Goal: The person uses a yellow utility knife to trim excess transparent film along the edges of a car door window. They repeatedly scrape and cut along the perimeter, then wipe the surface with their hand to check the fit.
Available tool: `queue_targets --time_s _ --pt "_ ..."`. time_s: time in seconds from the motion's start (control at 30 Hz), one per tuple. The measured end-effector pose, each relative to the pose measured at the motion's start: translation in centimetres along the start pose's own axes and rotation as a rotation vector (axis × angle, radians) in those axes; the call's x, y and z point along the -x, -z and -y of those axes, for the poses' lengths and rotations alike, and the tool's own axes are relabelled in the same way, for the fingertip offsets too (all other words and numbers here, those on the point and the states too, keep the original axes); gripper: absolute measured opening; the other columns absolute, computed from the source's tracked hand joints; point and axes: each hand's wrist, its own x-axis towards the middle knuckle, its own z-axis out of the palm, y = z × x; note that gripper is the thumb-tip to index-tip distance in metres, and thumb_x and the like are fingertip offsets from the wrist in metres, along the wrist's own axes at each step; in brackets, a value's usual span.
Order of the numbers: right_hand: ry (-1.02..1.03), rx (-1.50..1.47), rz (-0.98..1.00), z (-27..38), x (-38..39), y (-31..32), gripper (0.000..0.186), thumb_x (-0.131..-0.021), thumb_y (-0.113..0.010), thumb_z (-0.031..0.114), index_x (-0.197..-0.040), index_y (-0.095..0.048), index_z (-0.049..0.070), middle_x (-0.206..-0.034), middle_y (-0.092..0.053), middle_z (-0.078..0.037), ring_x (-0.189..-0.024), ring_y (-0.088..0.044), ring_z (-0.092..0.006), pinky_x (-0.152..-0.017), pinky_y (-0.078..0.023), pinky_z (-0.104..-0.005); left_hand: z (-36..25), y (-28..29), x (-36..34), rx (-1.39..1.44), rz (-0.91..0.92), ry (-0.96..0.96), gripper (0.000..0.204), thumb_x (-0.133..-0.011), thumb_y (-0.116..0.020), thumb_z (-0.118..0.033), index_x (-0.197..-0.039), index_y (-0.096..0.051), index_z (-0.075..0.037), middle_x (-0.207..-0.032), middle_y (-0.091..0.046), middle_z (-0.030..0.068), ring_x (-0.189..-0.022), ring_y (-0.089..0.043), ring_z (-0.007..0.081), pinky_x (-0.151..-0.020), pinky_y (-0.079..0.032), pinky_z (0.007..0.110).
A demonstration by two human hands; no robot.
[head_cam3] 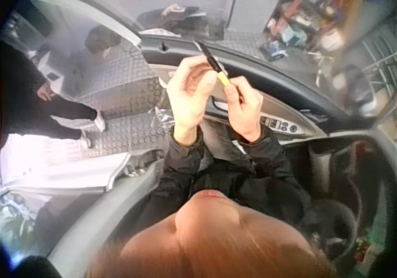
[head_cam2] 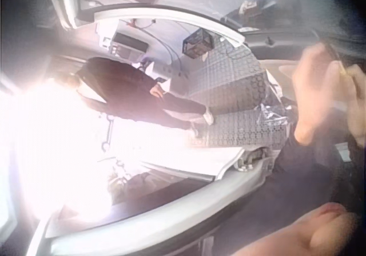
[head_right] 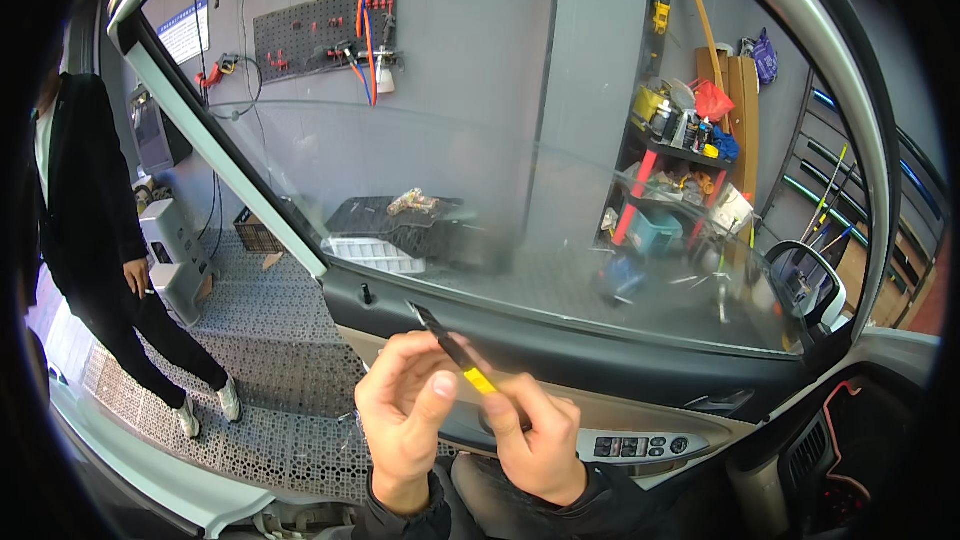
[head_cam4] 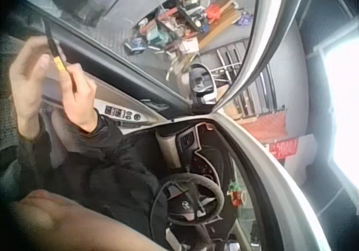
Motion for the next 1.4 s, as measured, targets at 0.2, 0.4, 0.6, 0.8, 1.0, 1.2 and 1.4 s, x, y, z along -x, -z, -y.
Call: queue_targets --time_s 0.2,0.4,0.6,0.8,1.0,1.2,1.4 --pt "0.002 0.020 0.056 -0.2 2.7 -1.2 0.021 -0.102 -0.070 0.018 -0.092 -0.068 -0.001 -0.064 -0.061 -0.009 -0.050 -0.058 -0.0202 -0.051 -0.044 -0.0299 0.7 1.0 1.8 -0.111 -0.222 -0.019 0.011 -0.097 -0.072 -0.001 -0.101 -0.064 0.005 -0.097 -0.074 0.0144 -0.084 -0.072 0.0186 -0.080 -0.058 0.031" --pt "-0.083 0.037 0.143 -0.4 4.1 -1.8 0.017 -0.102 -0.069 0.016 -0.096 -0.070 0.000 -0.064 -0.060 -0.008 -0.050 -0.057 -0.0192 -0.051 -0.044 -0.0297 1.2 2.3 2.3 -0.082 -0.381 0.019 0.011 -0.097 -0.073 -0.004 -0.093 -0.067 0.005 -0.085 -0.073 0.0114 -0.077 -0.070 0.0163 -0.074 -0.055 0.029" --pt "-0.215 -0.030 0.255 -0.8 5.2 -2.2 0.019 -0.103 -0.068 0.017 -0.096 -0.069 0.000 -0.063 -0.056 -0.006 -0.051 -0.050 -0.0161 -0.052 -0.042 -0.0295 1.6 9.0 -0.2 -0.092 -0.748 -0.186 0.027 -0.105 -0.066 -0.020 -0.084 -0.065 -0.003 -0.070 -0.060 0.0026 -0.065 -0.063 0.0139 -0.055 -0.050 0.027" --pt "-0.263 -0.111 0.263 -1.4 6.1 -2.6 0.032 -0.107 -0.063 0.026 -0.091 -0.064 -0.002 -0.068 -0.060 -0.003 -0.060 -0.050 -0.0079 -0.057 -0.041 -0.0246 2.1 15.0 0.8 -0.243 -1.166 -0.163 0.025 -0.107 -0.063 -0.025 -0.098 -0.066 -0.002 -0.080 -0.063 0.0044 -0.072 -0.063 0.0129 -0.061 -0.053 0.028" --pt "-0.423 -0.335 0.365 -1.0 6.9 -2.8 0.022 -0.109 -0.059 0.016 -0.121 -0.061 -0.002 -0.077 -0.064 -0.004 -0.066 -0.054 -0.0100 -0.064 -0.047 -0.0262 3.0 10.5 3.1 -0.112 -0.269 0.029 0.032 -0.108 -0.058 -0.026 -0.114 -0.066 0.005 -0.076 -0.063 0.0062 -0.061 -0.060 0.0125 -0.056 -0.050 0.027" --pt "-0.470 -0.612 0.413 -1.4 7.9 -3.1 0.021 -0.111 -0.053 0.013 -0.124 -0.054 -0.003 -0.091 -0.064 -0.007 -0.074 -0.057 -0.0097 -0.066 -0.048 -0.0253 3.1 7.1 5.1 0.004 -0.065 0.227 0.027 -0.104 -0.066 -0.018 -0.111 -0.069 0.008 -0.070 -0.061 0.0029 -0.057 -0.051 0.0075 -0.054 -0.043 0.023" --pt "-0.558 -0.769 0.372 -1.7 8.3 -3.2 0.021 -0.111 -0.056 0.019 -0.116 -0.057 -0.002 -0.085 -0.060 -0.003 -0.070 -0.048 -0.0065 -0.062 -0.040 -0.0231 4.0 7.8 5.5 0.258 -0.025 0.244 0.030 -0.099 -0.075 -0.022 -0.096 -0.066 0.007 -0.075 -0.065 0.0095 -0.055 -0.056 0.0107 -0.050 -0.045 0.026"
